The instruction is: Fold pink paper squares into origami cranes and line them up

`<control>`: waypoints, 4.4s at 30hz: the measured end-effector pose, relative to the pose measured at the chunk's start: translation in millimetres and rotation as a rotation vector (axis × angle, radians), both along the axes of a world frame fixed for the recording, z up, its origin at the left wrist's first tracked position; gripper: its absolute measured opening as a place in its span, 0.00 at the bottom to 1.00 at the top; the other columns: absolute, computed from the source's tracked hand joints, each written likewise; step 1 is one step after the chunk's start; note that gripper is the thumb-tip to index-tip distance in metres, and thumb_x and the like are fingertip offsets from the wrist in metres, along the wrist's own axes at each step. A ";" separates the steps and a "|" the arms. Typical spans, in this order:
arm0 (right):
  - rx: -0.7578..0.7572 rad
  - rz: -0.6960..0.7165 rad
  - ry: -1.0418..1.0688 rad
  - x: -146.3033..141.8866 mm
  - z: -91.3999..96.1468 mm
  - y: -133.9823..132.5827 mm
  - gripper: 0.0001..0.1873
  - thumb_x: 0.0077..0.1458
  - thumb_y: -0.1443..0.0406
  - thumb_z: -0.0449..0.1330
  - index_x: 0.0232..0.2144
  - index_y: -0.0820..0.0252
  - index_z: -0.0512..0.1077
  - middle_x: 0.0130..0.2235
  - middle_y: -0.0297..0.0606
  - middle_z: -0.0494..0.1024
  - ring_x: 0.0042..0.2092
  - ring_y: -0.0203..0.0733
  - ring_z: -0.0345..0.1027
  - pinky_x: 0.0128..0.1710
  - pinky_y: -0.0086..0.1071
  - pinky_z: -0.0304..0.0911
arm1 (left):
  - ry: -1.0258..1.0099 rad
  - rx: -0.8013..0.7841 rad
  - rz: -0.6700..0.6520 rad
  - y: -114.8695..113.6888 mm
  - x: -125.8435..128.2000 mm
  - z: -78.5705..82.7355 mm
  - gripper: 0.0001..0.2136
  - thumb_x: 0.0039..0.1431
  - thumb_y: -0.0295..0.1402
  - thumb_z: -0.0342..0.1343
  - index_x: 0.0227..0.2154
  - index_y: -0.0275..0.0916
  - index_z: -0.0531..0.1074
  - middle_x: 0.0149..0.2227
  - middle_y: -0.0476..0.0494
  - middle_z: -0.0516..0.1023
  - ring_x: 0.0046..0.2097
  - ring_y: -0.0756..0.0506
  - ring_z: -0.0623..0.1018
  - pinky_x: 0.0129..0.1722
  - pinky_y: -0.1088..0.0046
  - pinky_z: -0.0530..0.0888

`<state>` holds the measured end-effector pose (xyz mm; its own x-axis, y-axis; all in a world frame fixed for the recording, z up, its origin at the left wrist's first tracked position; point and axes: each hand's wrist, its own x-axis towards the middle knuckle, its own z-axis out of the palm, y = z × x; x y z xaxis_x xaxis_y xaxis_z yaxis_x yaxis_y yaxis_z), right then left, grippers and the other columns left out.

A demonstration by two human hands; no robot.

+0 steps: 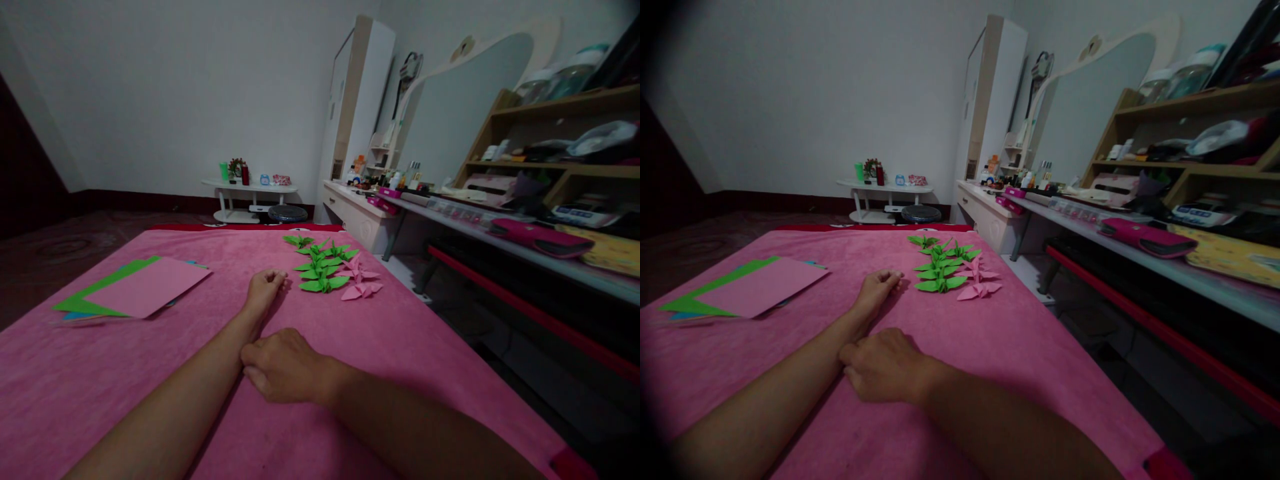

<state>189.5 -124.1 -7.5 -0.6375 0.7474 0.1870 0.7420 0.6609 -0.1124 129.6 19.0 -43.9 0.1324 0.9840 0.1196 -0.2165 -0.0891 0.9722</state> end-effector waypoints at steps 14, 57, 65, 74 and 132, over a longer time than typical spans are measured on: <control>0.025 0.022 0.015 1.1 -2.8 0.8 0.06 0.54 0.64 0.51 0.28 0.59 0.65 0.30 0.33 0.76 0.30 0.38 0.69 0.25 0.30 0.52 | -0.014 -0.013 0.001 -2.3 -0.2 3.0 0.10 0.41 0.36 0.59 0.21 0.33 0.70 0.16 0.50 0.69 0.19 0.54 0.67 0.21 0.78 0.66; -0.339 -0.339 0.879 128.3 81.1 50.4 0.15 0.42 0.58 0.60 0.32 0.63 0.74 0.28 0.39 0.76 0.27 0.38 0.68 0.27 0.30 0.63 | -0.006 0.039 -0.042 7.7 0.3 -6.6 0.11 0.45 0.38 0.56 0.19 0.33 0.69 0.18 0.46 0.72 0.18 0.53 0.68 0.20 0.79 0.62; -0.487 -0.077 1.227 120.1 75.6 48.0 0.09 0.35 0.64 0.67 0.24 0.60 0.75 0.28 0.36 0.74 0.26 0.35 0.66 0.27 0.28 0.63 | -0.006 0.050 -0.044 6.7 0.6 -4.5 0.11 0.46 0.37 0.56 0.19 0.33 0.69 0.17 0.46 0.71 0.18 0.53 0.67 0.20 0.79 0.61; -0.538 0.163 1.118 116.1 82.1 44.7 0.05 0.42 0.65 0.67 0.26 0.57 0.77 0.27 0.35 0.73 0.29 0.35 0.66 0.29 0.29 0.62 | -0.002 0.070 -0.054 11.6 1.2 -12.2 0.12 0.45 0.39 0.57 0.20 0.33 0.69 0.18 0.46 0.72 0.20 0.52 0.69 0.22 0.78 0.63; -0.578 0.131 1.105 101.7 80.2 38.1 0.10 0.38 0.61 0.69 0.23 0.61 0.75 0.25 0.35 0.72 0.28 0.36 0.66 0.29 0.30 0.63 | -0.169 -0.036 -0.068 -0.9 -4.8 31.6 0.12 0.46 0.38 0.58 0.27 0.32 0.71 0.21 0.48 0.70 0.20 0.55 0.66 0.19 0.80 0.59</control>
